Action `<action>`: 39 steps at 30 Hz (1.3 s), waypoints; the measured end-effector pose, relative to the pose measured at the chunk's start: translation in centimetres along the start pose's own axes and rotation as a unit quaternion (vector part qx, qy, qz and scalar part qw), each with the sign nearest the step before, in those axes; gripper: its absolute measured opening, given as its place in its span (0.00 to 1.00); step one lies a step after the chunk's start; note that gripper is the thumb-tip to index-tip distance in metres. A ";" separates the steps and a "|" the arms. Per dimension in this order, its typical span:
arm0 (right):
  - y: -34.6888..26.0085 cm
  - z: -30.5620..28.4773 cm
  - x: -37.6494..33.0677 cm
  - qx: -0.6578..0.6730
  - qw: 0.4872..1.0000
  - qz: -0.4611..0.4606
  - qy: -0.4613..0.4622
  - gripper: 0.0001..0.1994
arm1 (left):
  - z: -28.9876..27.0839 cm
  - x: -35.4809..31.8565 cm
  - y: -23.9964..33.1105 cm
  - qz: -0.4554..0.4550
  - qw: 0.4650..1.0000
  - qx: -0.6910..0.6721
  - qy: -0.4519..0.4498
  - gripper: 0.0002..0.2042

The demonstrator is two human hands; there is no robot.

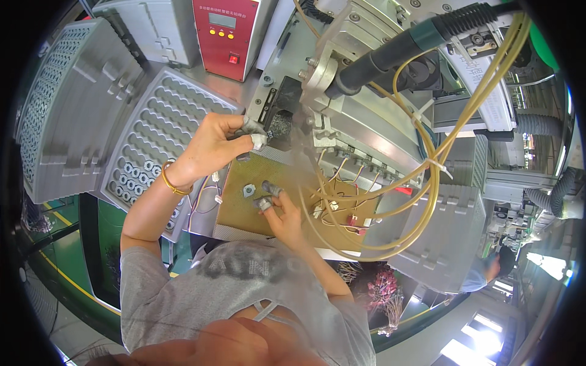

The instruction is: Operating a manual assembly machine to process or test small electronic components.

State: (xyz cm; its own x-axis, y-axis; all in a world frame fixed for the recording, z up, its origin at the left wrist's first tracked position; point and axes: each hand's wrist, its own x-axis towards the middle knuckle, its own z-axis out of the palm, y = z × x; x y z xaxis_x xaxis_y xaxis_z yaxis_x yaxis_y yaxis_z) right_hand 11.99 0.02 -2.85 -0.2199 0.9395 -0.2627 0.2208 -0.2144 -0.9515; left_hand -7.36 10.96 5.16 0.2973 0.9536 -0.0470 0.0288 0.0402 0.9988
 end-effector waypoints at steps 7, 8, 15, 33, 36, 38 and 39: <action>-3.6 1.1 0.3 0.107 0.989 -0.102 0.000 0.21 | 2.1 -3.5 -0.8 0.115 0.993 -0.034 -0.010 0.08; -4.2 1.7 0.6 0.140 0.977 -0.158 0.020 0.21 | 3.1 -4.3 -1.3 0.129 0.989 -0.073 -0.006 0.08; -4.0 -0.3 -0.7 0.184 0.982 0.011 -0.035 0.15 | 5.6 -7.0 -2.7 -0.047 0.981 -0.182 -0.047 0.12; -2.4 -4.0 -3.2 0.051 0.994 -0.034 0.094 0.06 | 7.5 -8.3 -8.0 0.023 0.998 -0.048 -0.022 0.19; -4.1 -3.8 -3.3 0.072 0.991 -0.026 0.109 0.05 | 8.1 -8.9 -6.4 -0.031 0.975 -0.213 -0.049 0.18; -4.5 -4.0 -3.6 0.116 0.989 -0.006 0.096 0.04 | 8.4 -9.1 -6.1 -0.023 0.977 -0.203 -0.054 0.18; -4.3 -4.1 -3.7 0.116 0.988 -0.006 0.099 0.04 | 8.5 -9.2 -6.0 -0.034 0.974 -0.219 -0.056 0.19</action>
State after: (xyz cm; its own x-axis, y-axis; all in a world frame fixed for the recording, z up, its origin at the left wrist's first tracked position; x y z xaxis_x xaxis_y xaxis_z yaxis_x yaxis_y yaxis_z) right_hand 15.73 -1.42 2.87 -0.0258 0.9713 -0.2363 -0.0101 -0.2366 -0.9716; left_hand -2.18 -0.58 -0.57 0.4110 0.9071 -0.0907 -0.3502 0.2490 0.9030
